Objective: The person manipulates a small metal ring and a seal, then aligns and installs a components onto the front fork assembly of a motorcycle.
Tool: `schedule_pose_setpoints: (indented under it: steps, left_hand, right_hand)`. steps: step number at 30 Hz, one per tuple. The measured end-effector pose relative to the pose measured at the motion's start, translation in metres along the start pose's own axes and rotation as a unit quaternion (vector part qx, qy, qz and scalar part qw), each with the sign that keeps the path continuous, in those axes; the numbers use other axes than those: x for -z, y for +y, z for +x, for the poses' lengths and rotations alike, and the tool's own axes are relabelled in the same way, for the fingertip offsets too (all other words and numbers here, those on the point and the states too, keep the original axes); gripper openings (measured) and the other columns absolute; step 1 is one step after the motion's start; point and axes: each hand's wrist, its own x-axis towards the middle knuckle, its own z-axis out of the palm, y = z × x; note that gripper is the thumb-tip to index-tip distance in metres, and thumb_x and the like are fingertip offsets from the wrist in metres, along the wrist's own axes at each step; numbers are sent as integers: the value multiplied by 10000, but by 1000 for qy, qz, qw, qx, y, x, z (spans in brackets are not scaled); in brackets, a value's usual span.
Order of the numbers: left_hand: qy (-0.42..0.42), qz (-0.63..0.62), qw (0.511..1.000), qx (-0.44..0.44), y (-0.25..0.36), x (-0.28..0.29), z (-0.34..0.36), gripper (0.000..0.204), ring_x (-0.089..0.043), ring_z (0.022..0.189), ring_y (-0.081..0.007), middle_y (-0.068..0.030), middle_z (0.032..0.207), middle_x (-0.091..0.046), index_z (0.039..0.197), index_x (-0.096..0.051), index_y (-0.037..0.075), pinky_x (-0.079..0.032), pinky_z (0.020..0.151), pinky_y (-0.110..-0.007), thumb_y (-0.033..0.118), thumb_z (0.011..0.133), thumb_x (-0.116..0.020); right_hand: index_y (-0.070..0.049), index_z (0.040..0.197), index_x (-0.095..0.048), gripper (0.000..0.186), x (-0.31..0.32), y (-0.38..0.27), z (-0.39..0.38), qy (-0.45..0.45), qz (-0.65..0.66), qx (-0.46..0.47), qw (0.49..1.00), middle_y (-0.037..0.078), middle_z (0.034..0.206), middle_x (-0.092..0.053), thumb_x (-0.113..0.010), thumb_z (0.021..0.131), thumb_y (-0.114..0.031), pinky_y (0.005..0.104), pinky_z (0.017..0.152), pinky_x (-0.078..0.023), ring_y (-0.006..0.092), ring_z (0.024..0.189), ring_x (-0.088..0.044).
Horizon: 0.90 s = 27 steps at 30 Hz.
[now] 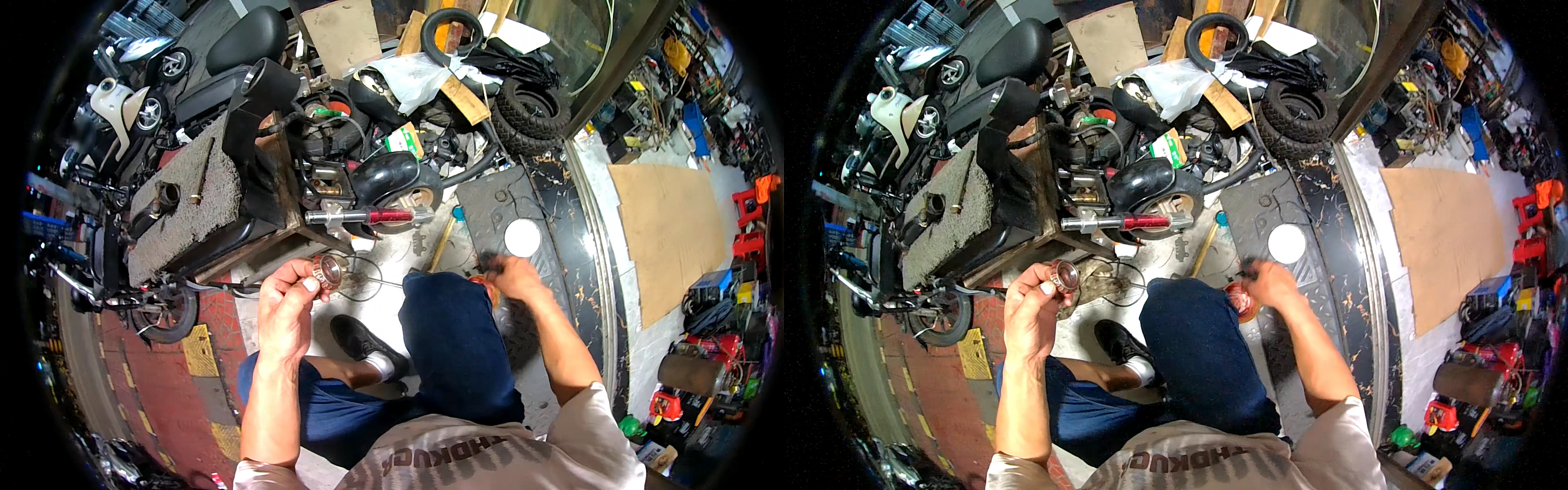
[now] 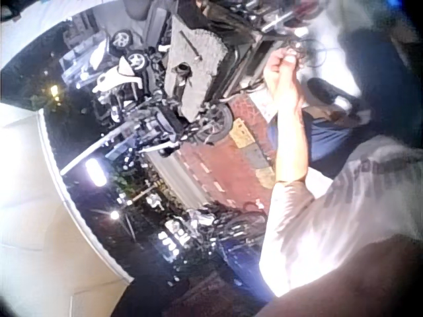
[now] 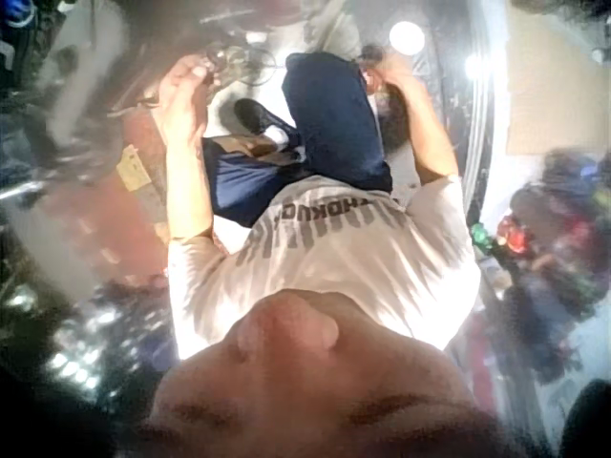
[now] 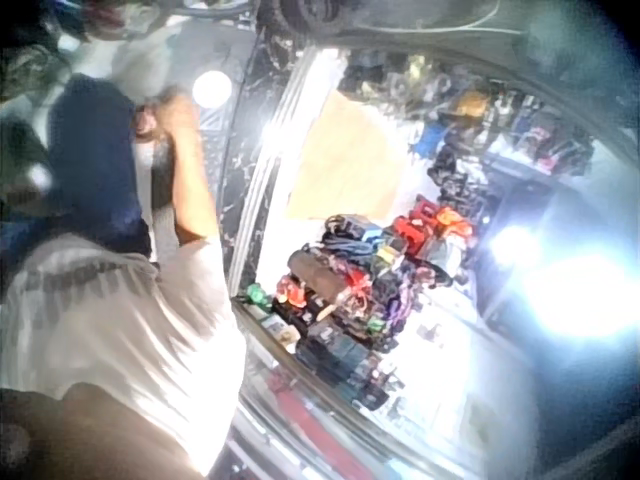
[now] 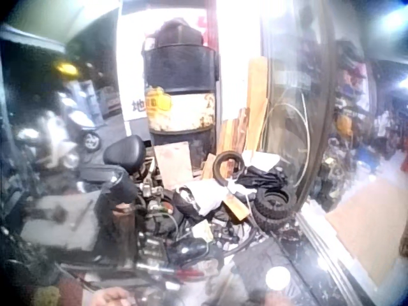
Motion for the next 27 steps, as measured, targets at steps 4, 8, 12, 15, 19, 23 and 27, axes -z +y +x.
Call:
schedule_pose_setpoints:
  steps: [4, 8, 12, 15, 19, 23, 27]
  left_hand:
    - [-23, 67, 996, -50, 8, -18, -5, 172, -594, 855, -140, -83, 1014, -660, 961, -652, -10, -482, 800, -293, 156, 923, -680]
    - [-38, 95, 987, -121, 17, -31, -11, 123, -567, 864, -91, -58, 1070, -643, 995, -682, -18, -459, 788, -254, 88, 933, -691]
    - [-40, 134, 974, -180, 24, -34, -13, 87, -517, 847, -98, -50, 1014, -621, 966, -681, -7, -447, 794, -260, 32, 888, -689]
    - [-26, 164, 965, -204, 28, -33, -20, 99, -505, 831, -128, -53, 994, -620, 924, -661, 9, -445, 787, -274, -9, 831, -690]
    - [-23, 195, 954, -227, 28, -23, -27, 95, -512, 826, -131, -54, 980, -629, 908, -660, 10, -449, 768, -277, -19, 820, -684]
    - [-18, 209, 948, -238, 32, -21, -30, 88, -509, 819, -132, -53, 962, -629, 899, -652, 7, -448, 764, -278, -23, 821, -679]
    - [-17, 182, 959, -217, 31, -19, -31, 77, -503, 819, -127, -48, 952, -623, 896, -642, 1, -442, 768, -274, -22, 830, -675]
  right_hand:
    - [12, 1414, -622, 548, 88, -44, -58, 95, 452, 206, 863, -59, 731, -487, -726, 930, -223, 263, 618, -399, 71, 668, -463]
    - [98, 1598, -292, 948, 109, -129, -127, -106, 622, 383, 674, 48, 704, -570, -720, 840, -278, 267, 618, -394, 139, 633, -497]
    - [-19, 1677, -175, 1073, 79, -184, -155, -237, 611, 361, 663, 66, 821, -558, -687, 746, -167, 261, 714, -386, 156, 768, -515]
    - [-69, 1688, -178, 1056, 60, -200, -155, -253, 620, 358, 650, 67, 829, -556, -690, 769, -166, 264, 716, -388, 153, 765, -510]
    - [-108, 1695, -180, 1033, 46, -210, -155, -261, 613, 357, 654, 70, 845, -558, -691, 799, -168, 261, 717, -392, 151, 778, -516]
    - [-116, 1697, -176, 1027, 39, -214, -158, -239, 592, 370, 674, 75, 862, -569, -708, 820, -136, 253, 756, -418, 150, 822, -538]
    - [-89, 1691, -182, 1011, 36, -219, -163, -126, 466, 416, 771, 26, 885, -592, -707, 830, -10, 265, 724, -455, 109, 800, -540]
